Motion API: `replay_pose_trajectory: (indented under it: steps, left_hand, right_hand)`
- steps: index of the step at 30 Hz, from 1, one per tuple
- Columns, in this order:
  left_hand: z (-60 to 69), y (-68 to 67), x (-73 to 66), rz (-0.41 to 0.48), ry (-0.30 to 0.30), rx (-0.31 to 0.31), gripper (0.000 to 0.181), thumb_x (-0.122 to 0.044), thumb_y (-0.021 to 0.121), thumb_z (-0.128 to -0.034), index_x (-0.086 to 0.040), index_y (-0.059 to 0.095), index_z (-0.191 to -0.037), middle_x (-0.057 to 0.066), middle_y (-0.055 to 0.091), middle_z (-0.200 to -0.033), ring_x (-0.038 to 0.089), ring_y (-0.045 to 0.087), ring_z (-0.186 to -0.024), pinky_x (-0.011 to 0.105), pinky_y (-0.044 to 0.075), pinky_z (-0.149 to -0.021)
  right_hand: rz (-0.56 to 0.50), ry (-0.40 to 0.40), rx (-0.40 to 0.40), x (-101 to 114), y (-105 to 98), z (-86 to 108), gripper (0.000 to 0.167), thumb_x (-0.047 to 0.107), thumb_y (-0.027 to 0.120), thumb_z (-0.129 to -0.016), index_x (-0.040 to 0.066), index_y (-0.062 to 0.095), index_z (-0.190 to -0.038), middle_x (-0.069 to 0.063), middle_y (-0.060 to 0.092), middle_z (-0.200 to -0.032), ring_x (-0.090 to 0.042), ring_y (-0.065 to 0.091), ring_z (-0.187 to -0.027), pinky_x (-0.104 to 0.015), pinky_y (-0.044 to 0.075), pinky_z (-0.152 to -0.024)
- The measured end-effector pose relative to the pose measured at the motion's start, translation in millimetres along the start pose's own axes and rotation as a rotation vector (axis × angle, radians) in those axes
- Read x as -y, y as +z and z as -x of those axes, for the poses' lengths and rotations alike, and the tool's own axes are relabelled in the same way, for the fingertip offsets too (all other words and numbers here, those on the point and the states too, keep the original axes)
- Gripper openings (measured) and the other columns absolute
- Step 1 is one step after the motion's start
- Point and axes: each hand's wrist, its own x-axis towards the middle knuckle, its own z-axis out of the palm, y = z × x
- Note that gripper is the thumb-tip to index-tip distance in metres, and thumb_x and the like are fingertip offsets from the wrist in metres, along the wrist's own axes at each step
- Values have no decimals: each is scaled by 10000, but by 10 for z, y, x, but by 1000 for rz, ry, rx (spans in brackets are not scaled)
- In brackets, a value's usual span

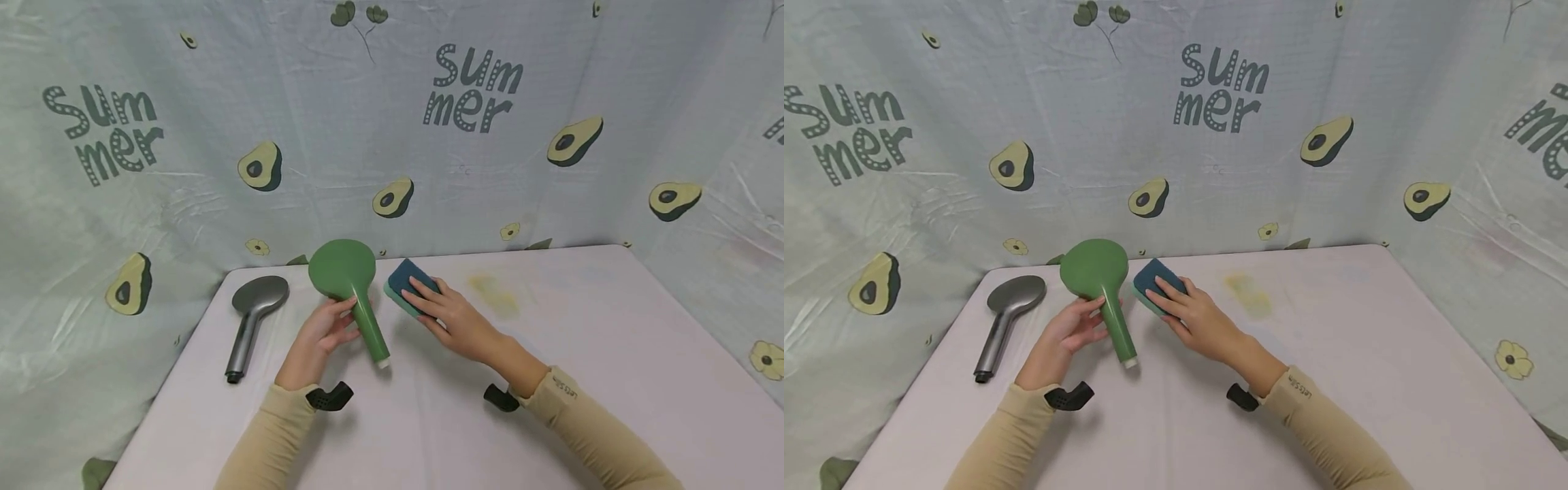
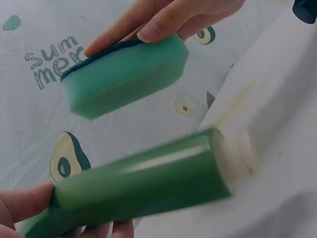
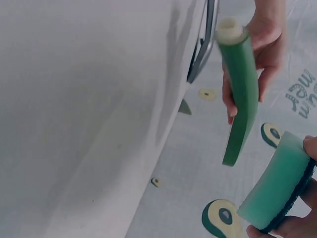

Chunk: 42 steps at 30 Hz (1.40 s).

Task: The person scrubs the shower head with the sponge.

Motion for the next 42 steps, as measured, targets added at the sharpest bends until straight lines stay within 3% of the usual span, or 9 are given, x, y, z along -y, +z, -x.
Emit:
replay_pose_trajectory:
  steps: [5,11,14,19,27,33,42]
  left_hand:
    - [-20,-53,-7,-82,-36,102,507,-58,416,-1097,-65,234,-1570,-5,707,-997,139,641,-956,395,490,-785]
    - [-61,-76,9,-118,-54,156,586,-85,405,-1108,-81,132,-1626,38,669,-1113,142,633,-989,385,491,-790]
    - [-83,-76,41,-112,-79,153,597,-78,404,-1106,-95,127,-1635,21,628,-1144,152,625,-989,409,467,-812]
    - [-104,-79,101,-124,-135,120,593,-73,402,-1104,-103,148,-1639,22,620,-1135,174,626,-954,417,454,-786]
    - [-196,2,79,-157,-166,106,612,-105,415,-1108,-125,140,-1654,202,429,-1494,204,601,-1033,407,454,-824]
    - [-249,11,93,-137,-199,88,616,-55,416,-1100,-87,126,-1642,218,457,-1451,220,638,-997,412,490,-829]
    - [-337,29,142,-150,-220,46,601,-51,422,-1098,-60,134,-1625,251,464,-1442,242,637,-1012,521,424,-994]
  right_hand:
    - [68,83,-27,-87,14,55,515,64,683,-977,31,548,-1473,-223,448,-1536,-530,411,-1366,-651,407,-1035]
    - [138,104,-129,-212,-20,29,511,25,676,-972,22,551,-1467,-251,476,-1504,-564,462,-1272,-664,427,-985]
    - [158,143,-136,-256,-54,32,496,29,657,-985,24,550,-1469,-260,475,-1501,-569,469,-1239,-659,428,-982]
    - [194,245,-77,-309,-115,69,491,60,616,-1016,31,517,-1496,-257,443,-1525,-594,451,-1252,-668,423,-980]
    - [215,351,-75,-468,-207,79,486,66,568,-1046,46,483,-1523,-243,418,-1547,-633,413,-1289,-691,410,-973]
    - [248,418,-18,-592,-266,127,493,50,524,-1061,40,441,-1547,-263,386,-1560,-652,406,-1277,-697,413,-968]
    - [291,510,14,-754,-359,234,489,68,493,-1070,40,426,-1554,-270,359,-1573,-647,396,-1287,-704,417,-958]
